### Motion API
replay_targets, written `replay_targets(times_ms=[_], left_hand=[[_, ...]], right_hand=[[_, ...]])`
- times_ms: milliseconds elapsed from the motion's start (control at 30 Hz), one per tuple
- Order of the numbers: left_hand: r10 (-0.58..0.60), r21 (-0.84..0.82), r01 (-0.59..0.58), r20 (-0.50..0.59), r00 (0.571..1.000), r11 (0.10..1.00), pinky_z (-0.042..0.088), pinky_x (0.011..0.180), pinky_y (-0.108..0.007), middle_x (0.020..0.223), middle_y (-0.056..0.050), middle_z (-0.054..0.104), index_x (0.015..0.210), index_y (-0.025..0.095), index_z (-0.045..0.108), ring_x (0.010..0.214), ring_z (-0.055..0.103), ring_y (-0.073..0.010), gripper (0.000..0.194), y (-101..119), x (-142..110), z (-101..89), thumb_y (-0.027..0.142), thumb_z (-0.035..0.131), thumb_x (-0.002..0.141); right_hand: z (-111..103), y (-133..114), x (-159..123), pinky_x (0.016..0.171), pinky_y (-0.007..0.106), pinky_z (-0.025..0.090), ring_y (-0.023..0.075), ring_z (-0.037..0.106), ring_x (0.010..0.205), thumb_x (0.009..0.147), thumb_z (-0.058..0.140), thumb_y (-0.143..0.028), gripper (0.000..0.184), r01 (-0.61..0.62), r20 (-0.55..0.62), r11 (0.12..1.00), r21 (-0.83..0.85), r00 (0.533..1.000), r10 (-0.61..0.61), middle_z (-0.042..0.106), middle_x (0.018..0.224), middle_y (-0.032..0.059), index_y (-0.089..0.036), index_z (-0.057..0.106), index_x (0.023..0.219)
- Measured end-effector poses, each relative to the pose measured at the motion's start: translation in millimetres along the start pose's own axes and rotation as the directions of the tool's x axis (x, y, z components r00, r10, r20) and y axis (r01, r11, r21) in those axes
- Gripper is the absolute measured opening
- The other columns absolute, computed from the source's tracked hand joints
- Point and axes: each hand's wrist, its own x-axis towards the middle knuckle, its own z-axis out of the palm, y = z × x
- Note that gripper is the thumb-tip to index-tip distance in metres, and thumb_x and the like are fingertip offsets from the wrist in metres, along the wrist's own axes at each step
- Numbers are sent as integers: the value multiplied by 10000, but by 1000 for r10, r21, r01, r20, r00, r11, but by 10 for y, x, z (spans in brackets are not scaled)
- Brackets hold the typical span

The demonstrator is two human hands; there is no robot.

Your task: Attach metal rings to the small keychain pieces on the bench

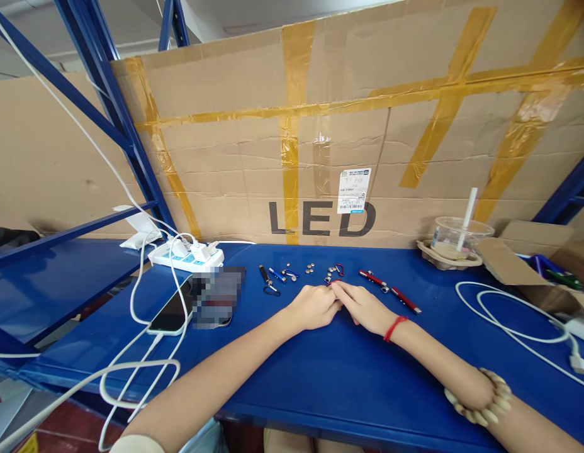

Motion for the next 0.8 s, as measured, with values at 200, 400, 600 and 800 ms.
replay_targets(times_ms=[200, 400, 600, 800], left_hand=[[-1, 1, 1, 17, 1000, 1000, 415, 577, -239, 892, -30, 591, 862, 162, 502, 759, 568, -161, 211, 3, 2, -5, 244, 308, 859], [3, 3, -3, 26, 1000, 1000, 408, 568, -236, 871, -24, 592, 824, 163, 504, 744, 566, -159, 202, 6, 1, -32, 228, 315, 853], [0, -22, 1, 36, 999, 1000, 411, 590, -236, 864, -18, 586, 811, 166, 500, 740, 554, -151, 199, 8, -6, -51, 199, 307, 848], [-7, -7, 8, 38, 999, 1000, 413, 585, -233, 864, -31, 589, 821, 156, 506, 738, 560, -156, 206, 20, 0, -47, 213, 311, 852]], right_hand=[[0, -3, 1, 476, 232, 370, 99, 473, 370, 850, 210, -508, 435, -5, 4, 1000, 16, 1000, 5, 482, 512, -34, -183, 494, 798], [6, 14, -2, 474, 233, 371, 94, 474, 373, 850, 204, -516, 443, 8, 6, 1000, 25, 1000, -8, 512, 561, -28, -189, 501, 820], [11, 25, 8, 475, 229, 370, 88, 473, 373, 850, 206, -518, 444, 11, 1, 999, 34, 1000, -11, 537, 603, -22, -190, 506, 822], [1, 4, -2, 491, 236, 374, 101, 476, 376, 849, 208, -522, 447, 1, 3, 1000, 24, 1000, -1, 500, 533, -33, -194, 510, 822]])
